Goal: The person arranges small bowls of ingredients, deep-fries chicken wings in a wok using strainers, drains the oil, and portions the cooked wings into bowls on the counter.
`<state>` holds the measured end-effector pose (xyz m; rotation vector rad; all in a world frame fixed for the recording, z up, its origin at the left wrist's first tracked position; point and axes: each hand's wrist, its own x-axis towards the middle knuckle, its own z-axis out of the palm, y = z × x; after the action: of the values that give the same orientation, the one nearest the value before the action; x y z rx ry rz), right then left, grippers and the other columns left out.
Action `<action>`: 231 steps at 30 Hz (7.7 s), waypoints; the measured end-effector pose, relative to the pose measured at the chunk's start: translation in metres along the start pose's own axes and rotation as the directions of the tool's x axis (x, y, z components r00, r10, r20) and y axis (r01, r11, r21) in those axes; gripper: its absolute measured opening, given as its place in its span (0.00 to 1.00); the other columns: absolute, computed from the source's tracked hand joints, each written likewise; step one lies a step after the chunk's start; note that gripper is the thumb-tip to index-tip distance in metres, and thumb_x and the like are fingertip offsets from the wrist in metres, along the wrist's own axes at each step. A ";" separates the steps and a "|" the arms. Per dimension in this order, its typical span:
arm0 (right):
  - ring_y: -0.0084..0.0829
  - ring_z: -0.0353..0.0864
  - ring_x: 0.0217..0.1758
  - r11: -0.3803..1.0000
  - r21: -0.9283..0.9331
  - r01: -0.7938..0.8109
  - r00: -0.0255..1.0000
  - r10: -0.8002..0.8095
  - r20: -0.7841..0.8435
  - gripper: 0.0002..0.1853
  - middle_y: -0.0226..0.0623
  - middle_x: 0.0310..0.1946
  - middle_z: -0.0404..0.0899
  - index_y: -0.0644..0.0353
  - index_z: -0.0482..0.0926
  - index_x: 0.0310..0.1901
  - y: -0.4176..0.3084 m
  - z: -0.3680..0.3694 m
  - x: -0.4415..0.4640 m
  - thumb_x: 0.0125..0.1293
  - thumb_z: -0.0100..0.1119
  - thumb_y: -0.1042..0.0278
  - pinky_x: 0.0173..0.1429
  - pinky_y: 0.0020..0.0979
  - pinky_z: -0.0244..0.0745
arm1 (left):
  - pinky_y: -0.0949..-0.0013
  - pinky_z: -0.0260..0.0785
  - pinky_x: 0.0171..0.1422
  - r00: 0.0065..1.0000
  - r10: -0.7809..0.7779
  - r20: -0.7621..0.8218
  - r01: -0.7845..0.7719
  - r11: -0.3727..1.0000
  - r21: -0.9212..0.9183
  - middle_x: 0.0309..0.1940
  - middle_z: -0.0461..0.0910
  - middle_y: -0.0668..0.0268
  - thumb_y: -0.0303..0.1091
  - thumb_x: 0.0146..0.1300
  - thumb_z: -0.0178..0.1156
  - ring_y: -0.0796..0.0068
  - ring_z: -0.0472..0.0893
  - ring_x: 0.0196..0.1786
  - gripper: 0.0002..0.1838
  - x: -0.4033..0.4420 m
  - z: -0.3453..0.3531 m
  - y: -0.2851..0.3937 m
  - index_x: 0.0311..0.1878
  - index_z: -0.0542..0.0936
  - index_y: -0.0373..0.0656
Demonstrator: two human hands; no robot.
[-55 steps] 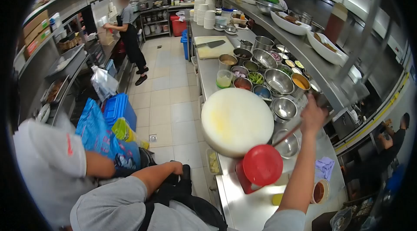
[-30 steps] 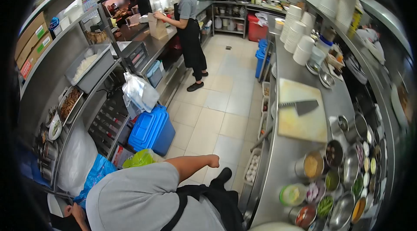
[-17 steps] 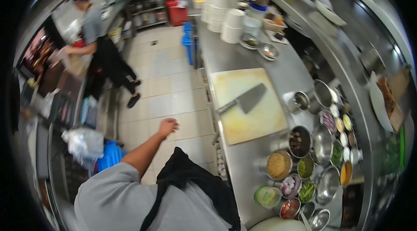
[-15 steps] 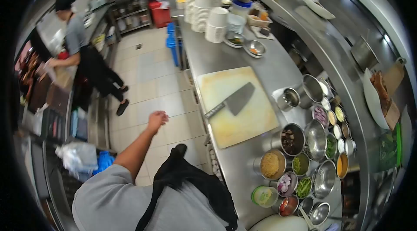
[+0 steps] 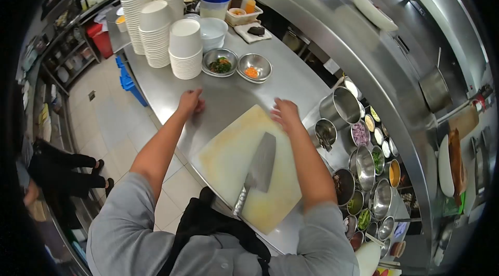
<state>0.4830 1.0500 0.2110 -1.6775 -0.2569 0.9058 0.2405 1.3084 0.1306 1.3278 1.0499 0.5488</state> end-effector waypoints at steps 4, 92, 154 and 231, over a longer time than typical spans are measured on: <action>0.46 0.76 0.50 0.955 0.234 -0.180 0.969 0.213 -0.125 0.33 0.55 0.56 0.67 0.59 0.60 0.66 -0.027 0.069 0.087 0.66 0.57 0.50 0.49 0.42 0.75 | 0.64 0.70 0.20 0.984 -0.178 0.025 0.179 0.983 -0.043 0.24 0.79 0.53 0.55 0.61 0.57 0.63 0.79 0.20 0.29 0.042 0.036 0.048 0.32 0.78 0.29; 0.42 0.81 0.25 0.881 -0.253 -0.400 0.355 -0.105 -0.929 0.16 0.55 0.20 0.78 0.77 0.79 0.28 0.608 -1.167 -1.258 0.45 0.56 0.67 0.32 0.41 0.74 | 0.69 0.79 0.32 0.222 -0.451 0.865 -0.310 0.808 0.501 0.33 0.81 0.57 0.26 0.58 0.47 0.70 0.83 0.31 0.17 -1.399 0.812 -0.176 0.48 0.75 0.29; 0.21 0.71 0.21 0.742 -0.532 0.408 0.893 -0.202 0.403 0.09 0.31 0.18 0.73 0.73 0.79 0.28 0.210 -1.596 -0.250 0.49 0.53 0.75 0.23 0.29 0.66 | 0.72 0.74 0.19 0.529 -0.323 -0.785 -0.227 0.837 -0.498 0.22 0.80 0.49 0.31 0.63 0.52 0.67 0.82 0.20 0.16 -0.976 1.353 -0.190 0.32 0.76 0.21; 0.53 0.80 0.43 0.258 -0.064 0.964 -0.047 0.401 0.915 0.20 0.62 0.37 0.79 0.75 0.78 0.39 0.216 -1.091 -0.208 0.49 0.56 0.65 0.51 0.41 0.75 | 0.65 0.71 0.33 0.004 -0.456 -0.890 0.324 0.843 -0.430 0.24 0.80 0.56 0.33 0.67 0.50 0.69 0.79 0.23 0.14 -1.063 1.372 -0.167 0.45 0.82 0.35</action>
<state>1.0197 0.0559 0.1563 -1.1007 -2.7842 1.3288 0.8815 -0.3129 0.1638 0.2615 2.4066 1.0814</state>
